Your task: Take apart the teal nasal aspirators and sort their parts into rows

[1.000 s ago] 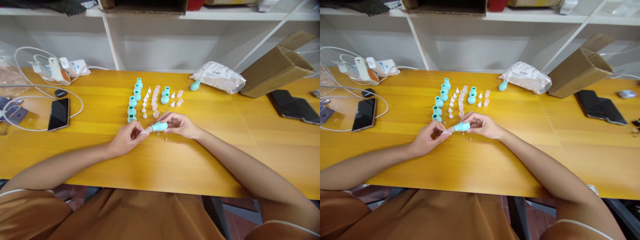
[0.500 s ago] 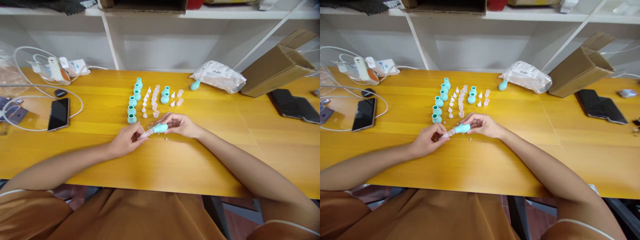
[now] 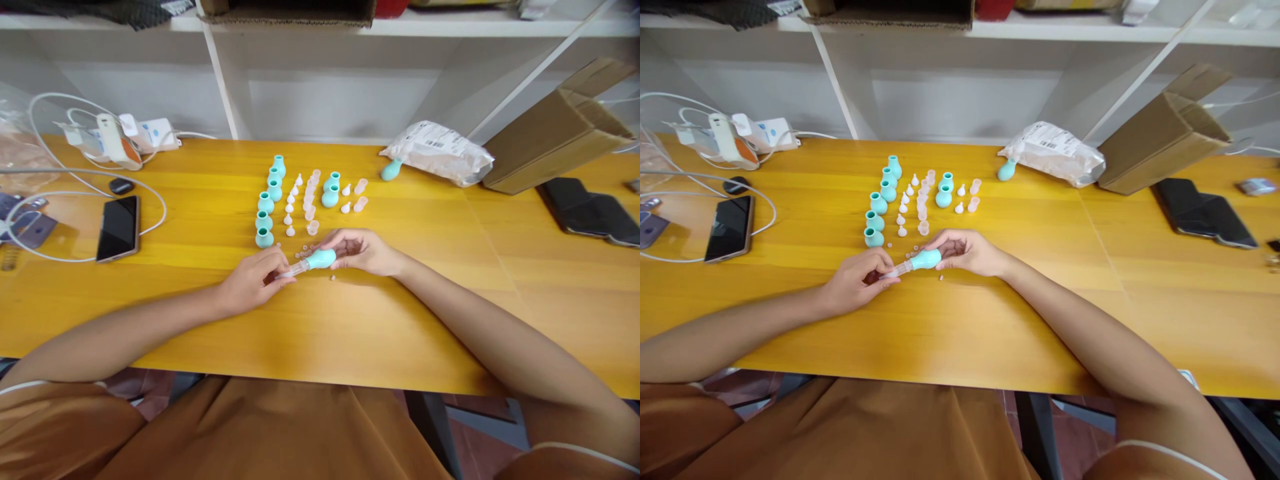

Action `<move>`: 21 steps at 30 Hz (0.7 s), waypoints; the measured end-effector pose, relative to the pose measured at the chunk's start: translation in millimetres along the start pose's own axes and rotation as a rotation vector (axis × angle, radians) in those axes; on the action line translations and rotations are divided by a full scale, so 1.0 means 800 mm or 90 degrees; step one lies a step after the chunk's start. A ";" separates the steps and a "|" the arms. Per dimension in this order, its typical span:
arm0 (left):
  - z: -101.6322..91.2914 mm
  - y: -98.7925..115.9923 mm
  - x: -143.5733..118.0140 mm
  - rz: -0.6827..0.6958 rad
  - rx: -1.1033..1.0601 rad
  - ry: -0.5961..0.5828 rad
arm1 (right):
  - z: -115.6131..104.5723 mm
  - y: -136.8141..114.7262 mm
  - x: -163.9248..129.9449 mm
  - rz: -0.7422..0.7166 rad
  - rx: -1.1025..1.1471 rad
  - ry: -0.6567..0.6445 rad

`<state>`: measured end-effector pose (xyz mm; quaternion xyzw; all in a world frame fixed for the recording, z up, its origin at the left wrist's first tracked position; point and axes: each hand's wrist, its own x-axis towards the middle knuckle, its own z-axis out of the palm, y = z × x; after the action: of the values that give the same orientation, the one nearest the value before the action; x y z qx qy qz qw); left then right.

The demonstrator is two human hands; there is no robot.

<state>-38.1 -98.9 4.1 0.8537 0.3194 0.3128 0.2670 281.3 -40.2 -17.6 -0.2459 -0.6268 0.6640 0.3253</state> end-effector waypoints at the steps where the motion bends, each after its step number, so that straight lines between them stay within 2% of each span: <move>1: 0.000 -0.001 0.000 0.004 0.001 -0.002 | 0.000 0.000 0.000 0.004 -0.002 0.001; 12: 0.004 -0.003 -0.002 0.051 0.018 0.000 | -0.001 -0.004 -0.003 0.045 0.022 -0.021; 21: 0.002 0.000 -0.004 0.029 0.039 -0.036 | 0.003 -0.008 -0.003 0.056 0.024 -0.030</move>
<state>-38.6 -101.6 1.9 0.8769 0.3017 0.2850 0.2425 281.7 -43.5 -11.0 -0.2513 -0.6102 0.6949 0.2856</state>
